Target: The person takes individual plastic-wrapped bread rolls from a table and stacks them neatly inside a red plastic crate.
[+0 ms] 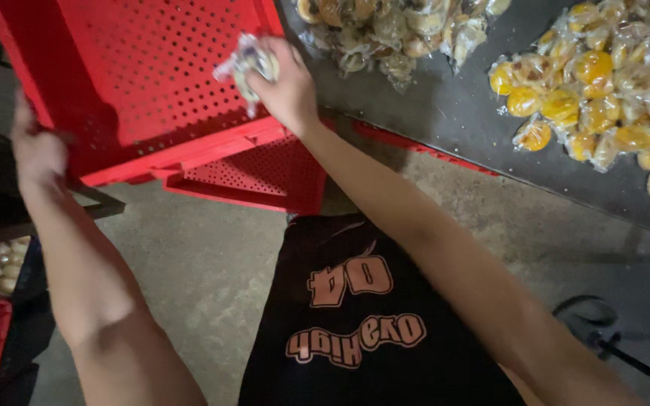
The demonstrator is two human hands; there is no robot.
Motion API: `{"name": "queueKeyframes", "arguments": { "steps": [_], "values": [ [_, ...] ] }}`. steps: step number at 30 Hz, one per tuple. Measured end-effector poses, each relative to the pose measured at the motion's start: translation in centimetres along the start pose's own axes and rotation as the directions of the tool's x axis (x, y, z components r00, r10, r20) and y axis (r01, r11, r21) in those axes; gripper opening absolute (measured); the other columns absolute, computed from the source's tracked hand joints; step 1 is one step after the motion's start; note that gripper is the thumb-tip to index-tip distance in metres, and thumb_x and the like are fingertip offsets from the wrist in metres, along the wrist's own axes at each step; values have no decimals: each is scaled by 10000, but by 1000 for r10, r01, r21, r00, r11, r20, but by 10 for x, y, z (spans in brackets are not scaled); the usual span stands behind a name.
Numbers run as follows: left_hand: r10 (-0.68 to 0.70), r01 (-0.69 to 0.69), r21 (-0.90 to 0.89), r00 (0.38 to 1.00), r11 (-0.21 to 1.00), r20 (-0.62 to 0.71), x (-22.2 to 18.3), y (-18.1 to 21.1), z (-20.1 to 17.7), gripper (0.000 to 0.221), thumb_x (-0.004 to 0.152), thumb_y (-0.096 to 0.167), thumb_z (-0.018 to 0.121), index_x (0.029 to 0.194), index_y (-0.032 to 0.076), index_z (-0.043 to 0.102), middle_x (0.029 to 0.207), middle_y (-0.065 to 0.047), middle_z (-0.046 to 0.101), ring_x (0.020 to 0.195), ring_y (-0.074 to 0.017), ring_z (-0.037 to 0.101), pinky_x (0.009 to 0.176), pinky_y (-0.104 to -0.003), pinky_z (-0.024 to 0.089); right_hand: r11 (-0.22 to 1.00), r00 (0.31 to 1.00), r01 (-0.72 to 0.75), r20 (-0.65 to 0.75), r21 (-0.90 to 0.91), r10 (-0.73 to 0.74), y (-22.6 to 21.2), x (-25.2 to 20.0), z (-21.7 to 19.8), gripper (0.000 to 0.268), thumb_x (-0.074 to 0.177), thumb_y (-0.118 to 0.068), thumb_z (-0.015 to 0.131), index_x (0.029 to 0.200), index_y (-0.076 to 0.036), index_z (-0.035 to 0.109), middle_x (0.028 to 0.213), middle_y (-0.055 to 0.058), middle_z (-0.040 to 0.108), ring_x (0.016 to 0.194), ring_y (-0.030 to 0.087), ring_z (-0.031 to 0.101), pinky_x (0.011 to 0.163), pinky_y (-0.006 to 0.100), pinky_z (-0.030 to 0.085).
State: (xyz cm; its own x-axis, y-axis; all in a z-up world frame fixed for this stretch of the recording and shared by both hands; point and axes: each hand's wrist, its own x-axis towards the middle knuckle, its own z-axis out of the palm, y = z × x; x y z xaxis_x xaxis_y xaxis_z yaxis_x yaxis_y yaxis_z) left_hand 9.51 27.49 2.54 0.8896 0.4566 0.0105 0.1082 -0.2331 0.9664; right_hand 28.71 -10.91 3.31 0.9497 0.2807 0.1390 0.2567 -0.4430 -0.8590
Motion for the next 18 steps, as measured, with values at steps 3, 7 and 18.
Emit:
{"name": "queueKeyframes", "arguments": {
  "steps": [3, 7, 18],
  "values": [
    [-112, 111, -14, 993, 994, -24, -22, 24, 18, 998, 694, -234, 411, 1626, 118, 473, 1556, -56, 606, 1412, -214, 591, 1083, -342, 542, 1000, 1000, 19, 24, -19, -19, -5, -23, -29, 560, 805, -310, 766, 1301, -128, 580, 1264, 134, 648, 1141, 286, 683, 969, 406, 556],
    [-192, 188, -79, 980, 979, -53, -54, 45, 42, 991, 692, -218, 448, 1619, 125, 384, 1558, -69, 573, 1378, -213, 592, 1053, -327, 548, 997, 995, 41, 90, -65, -35, -1, -44, -60, 486, 816, -271, 781, 1252, -112, 634, 1210, 134, 683, 1153, 300, 667, 994, 447, 544],
    [-65, 71, 5, 942, 997, -330, -145, 40, 168, 832, 850, -123, 548, 1633, 57, 330, 1652, -183, 445, 1533, -261, 423, 1261, -351, 325, 937, 920, -215, 379, 275, 100, 60, -7, -185, 355, 940, -198, 710, 1255, -74, 602, 1167, 53, 712, 1002, 145, 725, 848, 327, 611]
  ]
}}
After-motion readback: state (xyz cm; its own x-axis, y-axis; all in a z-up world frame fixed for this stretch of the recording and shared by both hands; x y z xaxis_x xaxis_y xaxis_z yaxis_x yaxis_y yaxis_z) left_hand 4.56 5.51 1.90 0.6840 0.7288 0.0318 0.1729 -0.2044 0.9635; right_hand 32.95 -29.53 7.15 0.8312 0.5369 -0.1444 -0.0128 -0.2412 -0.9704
